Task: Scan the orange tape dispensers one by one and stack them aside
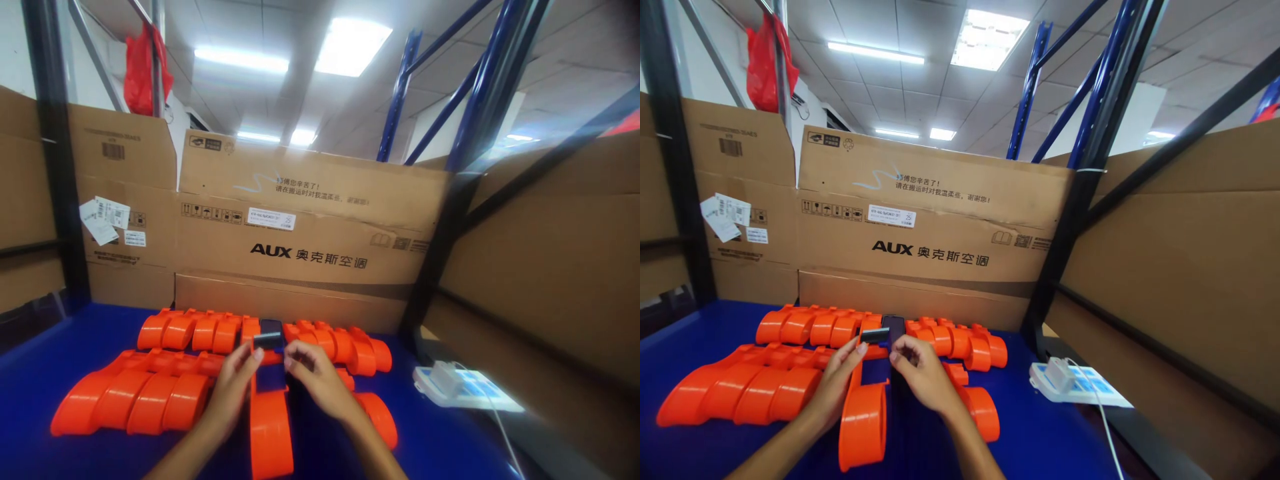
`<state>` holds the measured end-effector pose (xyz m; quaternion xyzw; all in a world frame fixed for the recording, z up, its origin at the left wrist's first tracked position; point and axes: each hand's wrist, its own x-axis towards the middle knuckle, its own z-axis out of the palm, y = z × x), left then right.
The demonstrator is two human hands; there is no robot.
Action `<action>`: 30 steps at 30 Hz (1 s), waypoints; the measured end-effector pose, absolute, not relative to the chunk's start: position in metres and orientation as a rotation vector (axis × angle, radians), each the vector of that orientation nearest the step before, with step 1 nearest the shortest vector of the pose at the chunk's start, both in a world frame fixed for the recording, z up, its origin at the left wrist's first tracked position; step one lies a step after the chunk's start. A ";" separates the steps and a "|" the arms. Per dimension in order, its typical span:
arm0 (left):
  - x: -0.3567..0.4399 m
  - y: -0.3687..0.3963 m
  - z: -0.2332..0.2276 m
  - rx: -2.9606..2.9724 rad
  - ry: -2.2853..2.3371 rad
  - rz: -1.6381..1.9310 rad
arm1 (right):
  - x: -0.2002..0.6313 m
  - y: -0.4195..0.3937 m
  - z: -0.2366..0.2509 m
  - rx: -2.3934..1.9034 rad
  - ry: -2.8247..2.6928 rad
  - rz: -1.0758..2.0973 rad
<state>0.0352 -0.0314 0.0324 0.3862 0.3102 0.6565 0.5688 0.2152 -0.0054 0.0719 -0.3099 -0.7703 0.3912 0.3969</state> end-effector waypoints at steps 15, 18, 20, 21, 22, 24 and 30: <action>0.031 -0.019 0.016 1.053 0.894 1.607 | 0.206 -0.013 0.048 -1.028 -1.963 0.693; 0.031 -0.020 0.018 1.030 0.917 1.613 | 0.205 -0.014 0.049 -1.030 -1.947 0.676; 0.032 -0.023 0.021 1.013 0.926 1.621 | 0.205 -0.014 0.050 -1.031 -1.938 0.676; 0.032 -0.024 0.024 1.002 0.922 1.631 | 0.205 -0.015 0.051 -1.028 -1.930 0.679; 0.033 -0.026 0.026 0.992 0.910 1.644 | 0.205 -0.015 0.051 -1.021 -1.917 0.684; 0.035 -0.029 0.032 0.965 0.875 1.665 | 0.204 -0.016 0.052 -0.990 -1.874 0.721; 0.037 -0.035 0.036 0.796 0.807 1.651 | 0.201 -0.013 0.046 -0.925 -1.780 0.886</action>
